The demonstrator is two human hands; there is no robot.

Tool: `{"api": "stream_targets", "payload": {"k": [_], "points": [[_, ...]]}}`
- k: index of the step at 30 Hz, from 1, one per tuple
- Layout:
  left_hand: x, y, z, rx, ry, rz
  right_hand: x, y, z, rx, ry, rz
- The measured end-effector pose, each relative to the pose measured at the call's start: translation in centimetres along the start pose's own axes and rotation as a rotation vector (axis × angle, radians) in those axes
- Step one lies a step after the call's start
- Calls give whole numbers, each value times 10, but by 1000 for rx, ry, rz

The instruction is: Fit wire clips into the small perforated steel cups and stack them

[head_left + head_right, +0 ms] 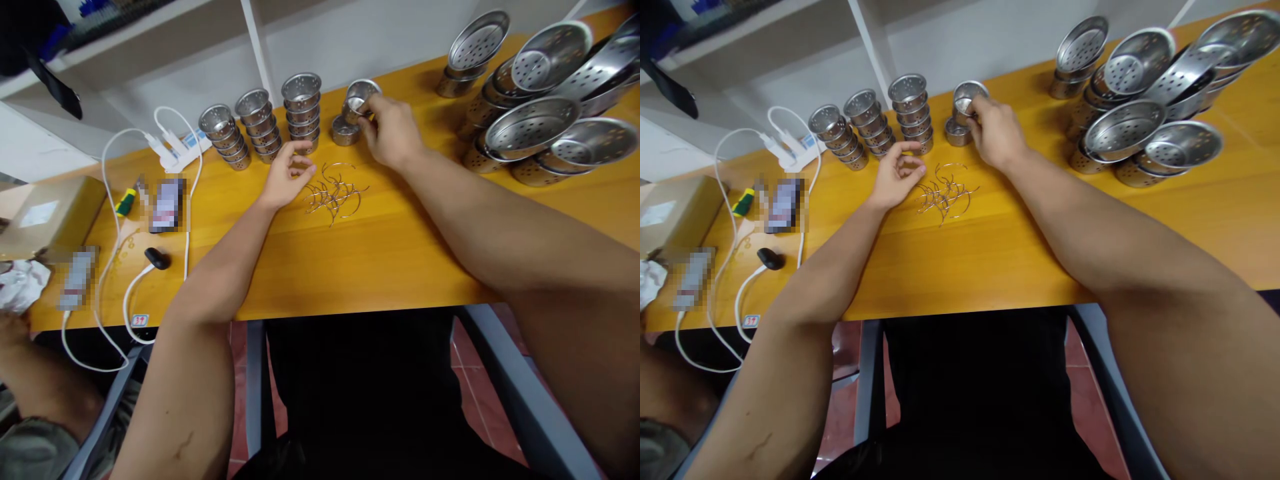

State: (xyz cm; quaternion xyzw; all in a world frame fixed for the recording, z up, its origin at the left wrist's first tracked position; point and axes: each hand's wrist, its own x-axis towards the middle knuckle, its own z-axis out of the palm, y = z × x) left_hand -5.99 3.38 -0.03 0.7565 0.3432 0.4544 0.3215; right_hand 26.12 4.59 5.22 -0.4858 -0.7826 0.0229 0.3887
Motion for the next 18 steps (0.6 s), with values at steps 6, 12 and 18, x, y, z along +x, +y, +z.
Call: {"api": "stream_targets", "payload": {"k": [6,12,18], "points": [[0,0,1,23,-30,-2,2,22,25,72,-26,-48],[-3,1,1,81,-55,49,-1,-26,-11,-119,-318,108],[-6,11,3,115,-73,40,4,-86,-50,-389,-565,183]]}}
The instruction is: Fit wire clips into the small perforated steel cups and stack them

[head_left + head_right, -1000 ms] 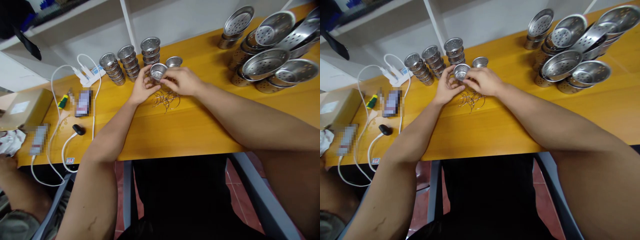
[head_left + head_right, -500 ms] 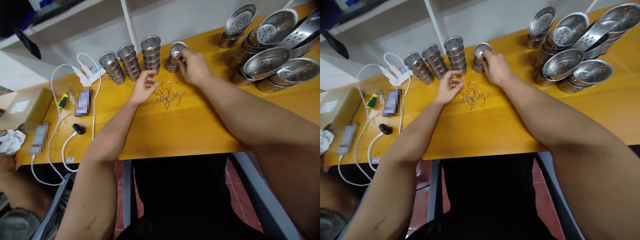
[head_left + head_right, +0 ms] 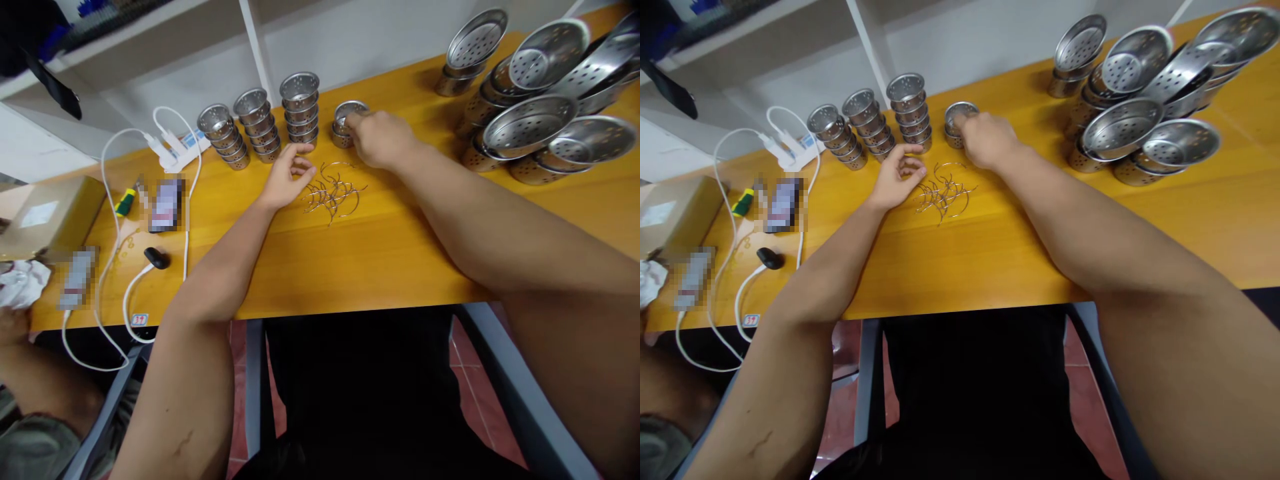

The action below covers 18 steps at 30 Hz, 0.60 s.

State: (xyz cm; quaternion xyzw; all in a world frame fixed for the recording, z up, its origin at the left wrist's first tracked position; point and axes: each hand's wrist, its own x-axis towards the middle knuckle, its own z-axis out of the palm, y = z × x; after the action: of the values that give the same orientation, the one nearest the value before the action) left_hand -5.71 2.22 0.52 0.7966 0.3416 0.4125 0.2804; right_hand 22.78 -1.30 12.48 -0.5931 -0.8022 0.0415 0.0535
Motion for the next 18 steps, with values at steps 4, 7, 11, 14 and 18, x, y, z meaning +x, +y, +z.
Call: {"api": "stream_targets", "payload": {"k": [4,7,11,14,18], "points": [[0,8,1,5,-1,-14,-1,-3,-2,3,-28,13],[0,11,2,-5,5,-15,-2,3,3,41,-3,1],[0,11,2,-19,15,-30,-5,14,4,205,114,-42],[0,11,2,-30,15,-28,-9,16,-10,226,256,37],[0,12,2,-24,7,-31,-21,13,-51,105,352,323]]}}
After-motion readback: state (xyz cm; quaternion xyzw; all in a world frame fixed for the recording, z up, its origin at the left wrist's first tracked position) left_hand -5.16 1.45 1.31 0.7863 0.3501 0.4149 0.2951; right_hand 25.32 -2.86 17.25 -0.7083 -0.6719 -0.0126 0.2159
